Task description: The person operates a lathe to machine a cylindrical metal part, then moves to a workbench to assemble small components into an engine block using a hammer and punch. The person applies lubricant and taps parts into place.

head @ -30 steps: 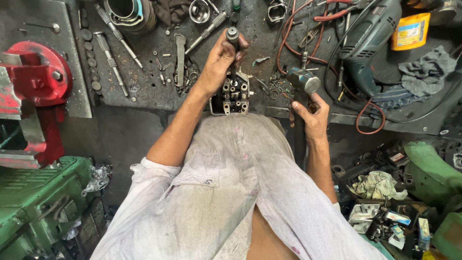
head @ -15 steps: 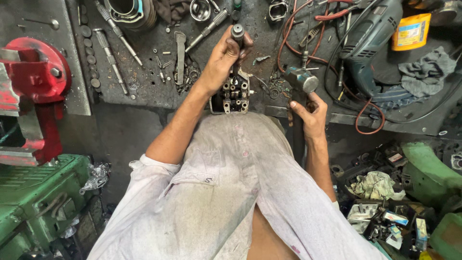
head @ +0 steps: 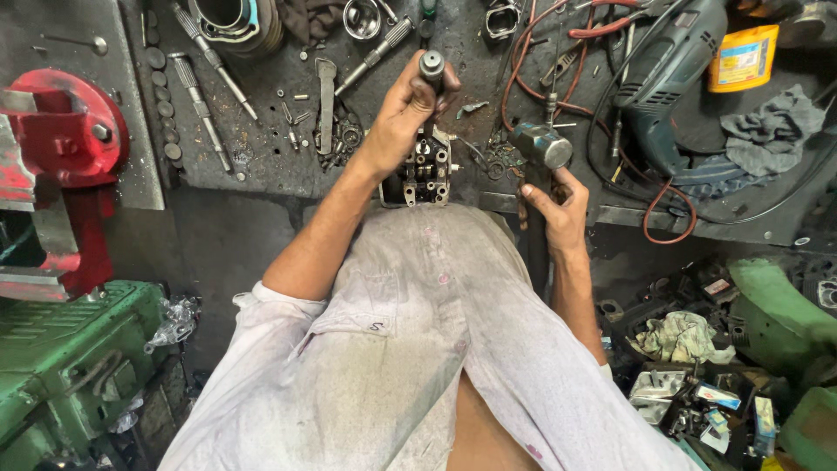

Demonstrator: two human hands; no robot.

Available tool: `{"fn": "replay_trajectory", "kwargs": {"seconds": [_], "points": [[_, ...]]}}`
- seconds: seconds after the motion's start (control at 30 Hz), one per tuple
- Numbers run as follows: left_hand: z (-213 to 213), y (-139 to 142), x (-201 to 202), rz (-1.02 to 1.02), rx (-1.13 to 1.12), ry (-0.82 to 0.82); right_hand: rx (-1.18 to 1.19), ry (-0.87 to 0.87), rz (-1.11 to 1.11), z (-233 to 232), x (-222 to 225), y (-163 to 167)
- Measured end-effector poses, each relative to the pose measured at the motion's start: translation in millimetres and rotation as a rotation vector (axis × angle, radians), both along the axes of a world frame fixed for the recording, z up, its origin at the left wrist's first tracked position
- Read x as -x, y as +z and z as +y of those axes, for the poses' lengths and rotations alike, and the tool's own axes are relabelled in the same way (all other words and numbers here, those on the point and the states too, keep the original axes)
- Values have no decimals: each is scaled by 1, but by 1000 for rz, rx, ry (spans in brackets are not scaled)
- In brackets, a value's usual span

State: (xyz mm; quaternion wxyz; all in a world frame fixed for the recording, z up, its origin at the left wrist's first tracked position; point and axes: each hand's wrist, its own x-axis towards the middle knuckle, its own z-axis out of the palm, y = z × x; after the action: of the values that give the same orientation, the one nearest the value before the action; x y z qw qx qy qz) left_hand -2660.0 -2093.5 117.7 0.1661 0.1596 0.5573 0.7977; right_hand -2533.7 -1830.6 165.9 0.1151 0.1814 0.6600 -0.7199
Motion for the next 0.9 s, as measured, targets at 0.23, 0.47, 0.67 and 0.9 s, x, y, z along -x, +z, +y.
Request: {"fn": "replay_trajectory", "kwargs": {"seconds": [0.23, 0.47, 0.67, 0.9], "points": [[8, -15, 0, -50, 48, -25, 13, -15, -25, -4, 1, 0], [-3, -14, 2, -38, -66, 41, -1, -13, -22, -2, -2, -2], [5, -14, -3, -126, -17, 1, -2, -19, -32, -3, 0, -4], [-2, -1, 0, -55, -95, 19, 20, -7, -22, -2, -1, -6]]}}
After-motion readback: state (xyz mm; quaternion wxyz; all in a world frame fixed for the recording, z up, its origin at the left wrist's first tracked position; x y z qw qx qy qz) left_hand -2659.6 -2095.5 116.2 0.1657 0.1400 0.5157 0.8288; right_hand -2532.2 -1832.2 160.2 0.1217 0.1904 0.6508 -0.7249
